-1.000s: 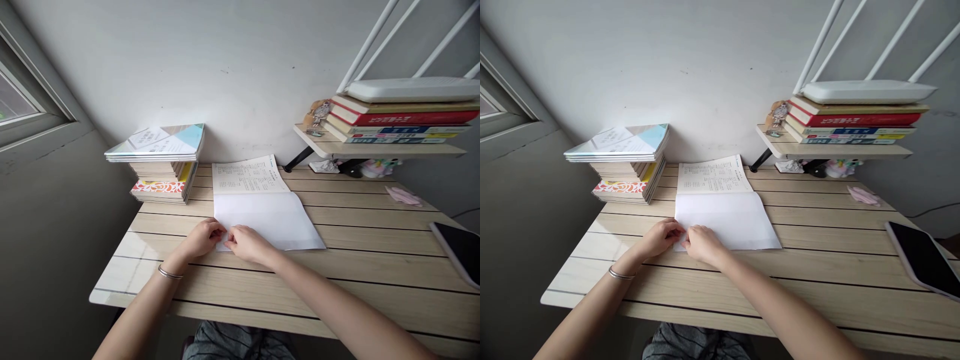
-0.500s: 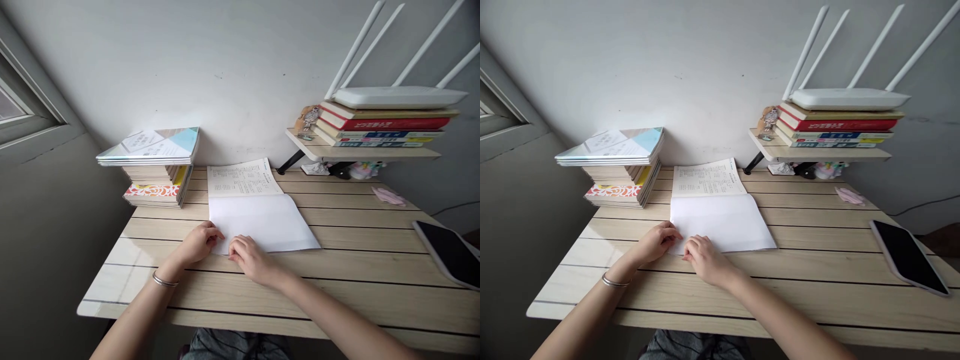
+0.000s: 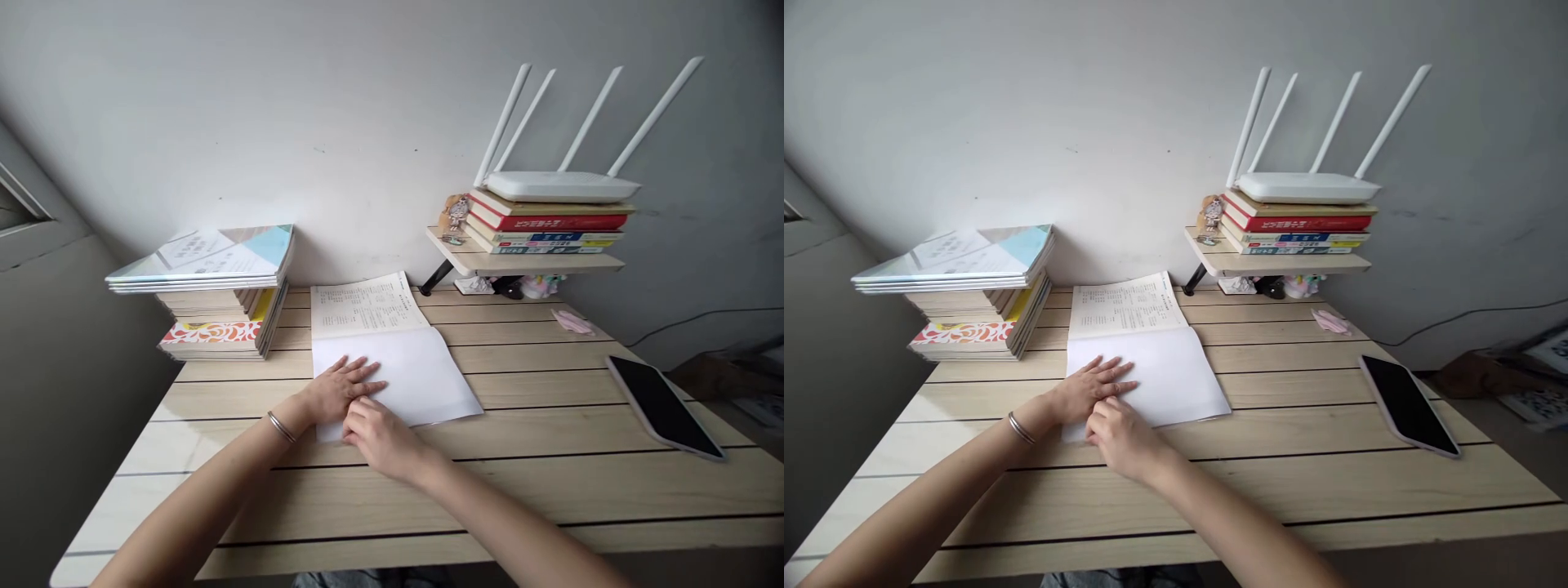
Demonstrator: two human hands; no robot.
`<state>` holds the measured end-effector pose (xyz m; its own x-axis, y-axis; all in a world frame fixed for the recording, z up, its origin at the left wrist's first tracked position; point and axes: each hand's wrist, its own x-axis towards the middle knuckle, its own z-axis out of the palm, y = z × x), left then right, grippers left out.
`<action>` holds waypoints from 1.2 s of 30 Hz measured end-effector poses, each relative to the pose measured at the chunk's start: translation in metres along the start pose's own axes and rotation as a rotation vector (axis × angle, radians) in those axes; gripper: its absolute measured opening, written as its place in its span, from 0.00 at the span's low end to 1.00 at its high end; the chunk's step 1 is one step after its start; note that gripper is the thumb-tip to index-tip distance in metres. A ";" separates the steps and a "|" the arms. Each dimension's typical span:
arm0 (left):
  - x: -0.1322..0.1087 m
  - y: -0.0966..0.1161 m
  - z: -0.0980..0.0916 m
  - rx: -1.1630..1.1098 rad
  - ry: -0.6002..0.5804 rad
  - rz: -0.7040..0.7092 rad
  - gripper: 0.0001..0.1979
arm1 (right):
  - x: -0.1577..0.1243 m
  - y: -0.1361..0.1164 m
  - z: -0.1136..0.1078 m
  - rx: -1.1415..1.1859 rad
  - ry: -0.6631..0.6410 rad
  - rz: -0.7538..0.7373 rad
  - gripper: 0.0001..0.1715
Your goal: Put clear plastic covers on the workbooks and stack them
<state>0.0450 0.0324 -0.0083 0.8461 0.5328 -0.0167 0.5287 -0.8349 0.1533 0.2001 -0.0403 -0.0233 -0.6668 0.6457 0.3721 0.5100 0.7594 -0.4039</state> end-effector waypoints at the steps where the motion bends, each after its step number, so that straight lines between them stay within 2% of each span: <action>1: 0.000 -0.001 0.004 0.016 -0.010 0.001 0.29 | -0.004 -0.002 0.001 -0.047 0.032 -0.035 0.07; 4: -0.003 -0.003 0.011 0.050 0.027 -0.015 0.24 | -0.014 -0.012 -0.001 -0.198 0.102 -0.125 0.12; 6: -0.004 -0.002 0.013 0.063 0.048 -0.020 0.23 | -0.020 -0.017 -0.007 -0.243 0.104 -0.162 0.15; 7: -0.005 -0.002 0.012 0.066 0.051 -0.020 0.23 | -0.021 -0.018 -0.012 -0.230 0.089 -0.155 0.14; 9: -0.004 -0.001 0.010 0.068 0.040 -0.015 0.24 | -0.024 -0.013 -0.025 -0.163 0.035 -0.069 0.08; 12: -0.004 0.001 0.007 0.061 0.025 -0.013 0.23 | -0.027 0.008 -0.048 -0.049 -0.078 0.173 0.18; 15: -0.004 0.002 0.005 0.063 0.026 -0.027 0.23 | -0.030 0.031 -0.065 0.063 -0.183 0.331 0.08; 19: -0.005 0.004 0.004 0.086 0.014 -0.038 0.23 | -0.030 0.046 -0.072 0.154 -0.244 0.409 0.04; 24: -0.004 0.003 0.004 0.100 0.016 -0.027 0.23 | -0.025 0.040 -0.070 0.137 -0.293 0.536 0.05; 31: -0.004 0.000 0.008 0.102 0.042 -0.014 0.24 | -0.023 0.038 -0.080 0.061 -0.354 0.510 0.04; 36: -0.005 0.001 0.007 0.096 0.032 -0.021 0.24 | -0.026 0.047 -0.077 -0.049 -0.361 0.412 0.07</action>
<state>0.0421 0.0279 -0.0147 0.8327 0.5535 0.0130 0.5520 -0.8318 0.0578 0.2837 -0.0158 0.0128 -0.5461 0.8288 -0.1224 0.7874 0.4579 -0.4128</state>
